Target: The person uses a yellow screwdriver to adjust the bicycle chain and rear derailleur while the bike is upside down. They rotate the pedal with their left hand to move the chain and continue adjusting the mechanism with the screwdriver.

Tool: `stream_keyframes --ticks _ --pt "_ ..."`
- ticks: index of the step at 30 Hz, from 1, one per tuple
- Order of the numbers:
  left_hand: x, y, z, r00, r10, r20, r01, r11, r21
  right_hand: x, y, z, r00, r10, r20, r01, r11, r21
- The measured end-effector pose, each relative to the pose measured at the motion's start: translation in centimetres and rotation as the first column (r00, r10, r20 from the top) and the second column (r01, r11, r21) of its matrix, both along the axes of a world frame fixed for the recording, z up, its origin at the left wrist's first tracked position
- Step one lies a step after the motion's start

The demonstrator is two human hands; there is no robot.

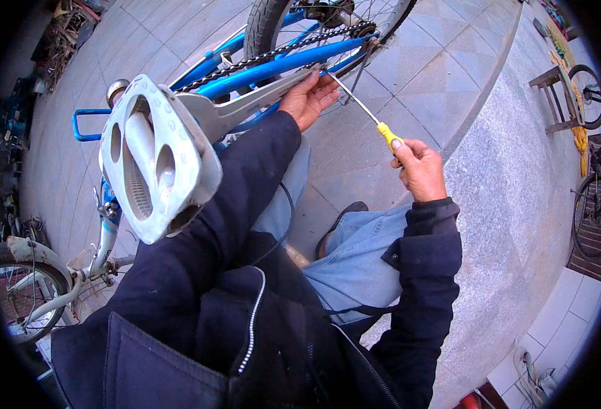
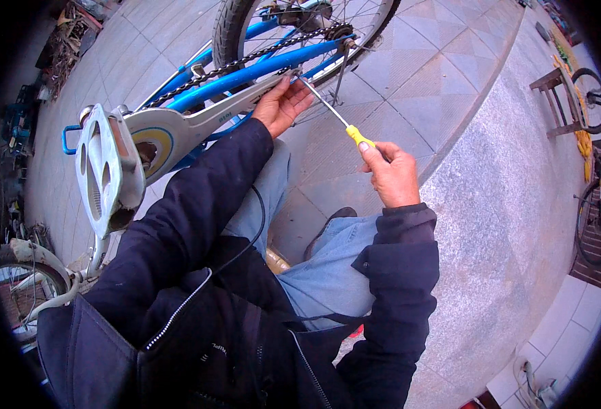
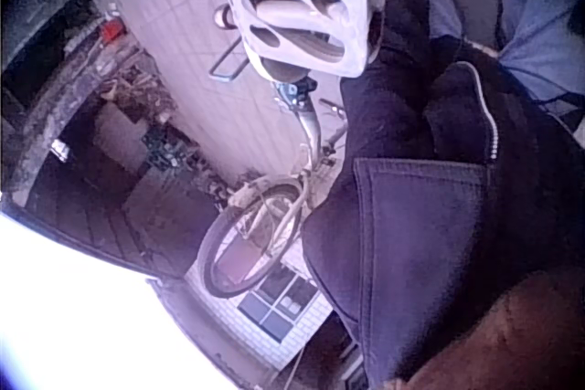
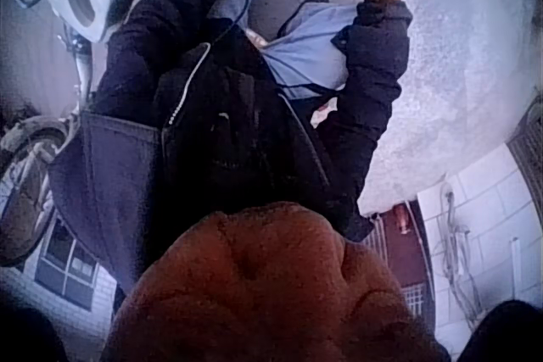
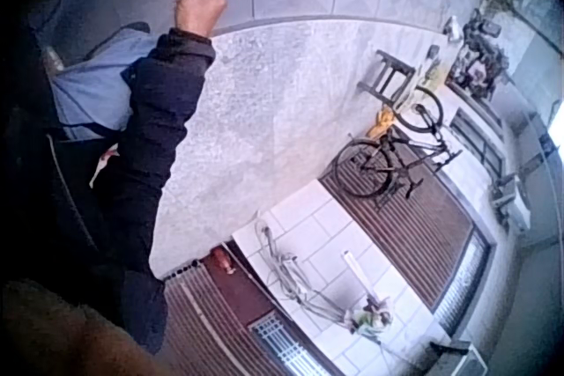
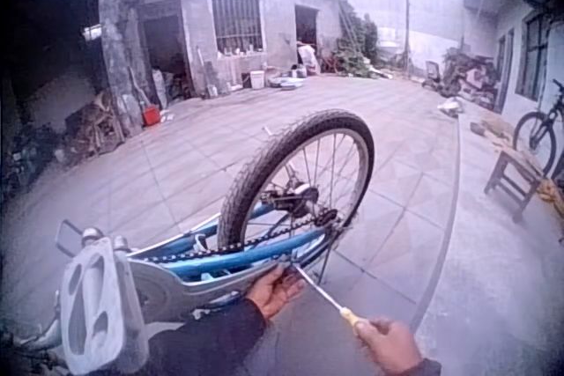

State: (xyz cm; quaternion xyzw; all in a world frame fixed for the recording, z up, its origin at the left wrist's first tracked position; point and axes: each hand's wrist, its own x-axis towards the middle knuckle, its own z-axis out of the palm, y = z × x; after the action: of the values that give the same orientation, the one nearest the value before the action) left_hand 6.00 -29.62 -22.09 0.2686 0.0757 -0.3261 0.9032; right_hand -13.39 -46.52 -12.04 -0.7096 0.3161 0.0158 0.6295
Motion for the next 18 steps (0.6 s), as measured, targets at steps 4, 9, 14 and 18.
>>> stream_keyframes --ticks 4,9,14,18 --pt "0.0 0.04 -0.02 1.0 0.009 0.004 -0.009 1.0 -0.004 0.13 0.48 -0.63 0.988 0.024 0.15 0.029 0.939 -0.343" --pt "0.03 -0.03 -0.38 1.0 0.003 0.011 -0.003 1.0 -0.002 -0.14 0.91 -0.83 0.964 0.064 0.258 0.101 0.811 -0.576" --pt "0.03 -0.1 -0.49 1.0 -0.004 -0.001 0.004 1.0 -0.03 -0.07 0.61 -0.98 0.944 0.118 0.308 0.125 0.737 -0.664" --pt "0.11 0.03 -0.36 1.0 0.016 -0.007 -0.016 1.0 -0.002 0.18 0.64 -0.76 0.945 0.156 0.288 0.104 0.69 -0.716"
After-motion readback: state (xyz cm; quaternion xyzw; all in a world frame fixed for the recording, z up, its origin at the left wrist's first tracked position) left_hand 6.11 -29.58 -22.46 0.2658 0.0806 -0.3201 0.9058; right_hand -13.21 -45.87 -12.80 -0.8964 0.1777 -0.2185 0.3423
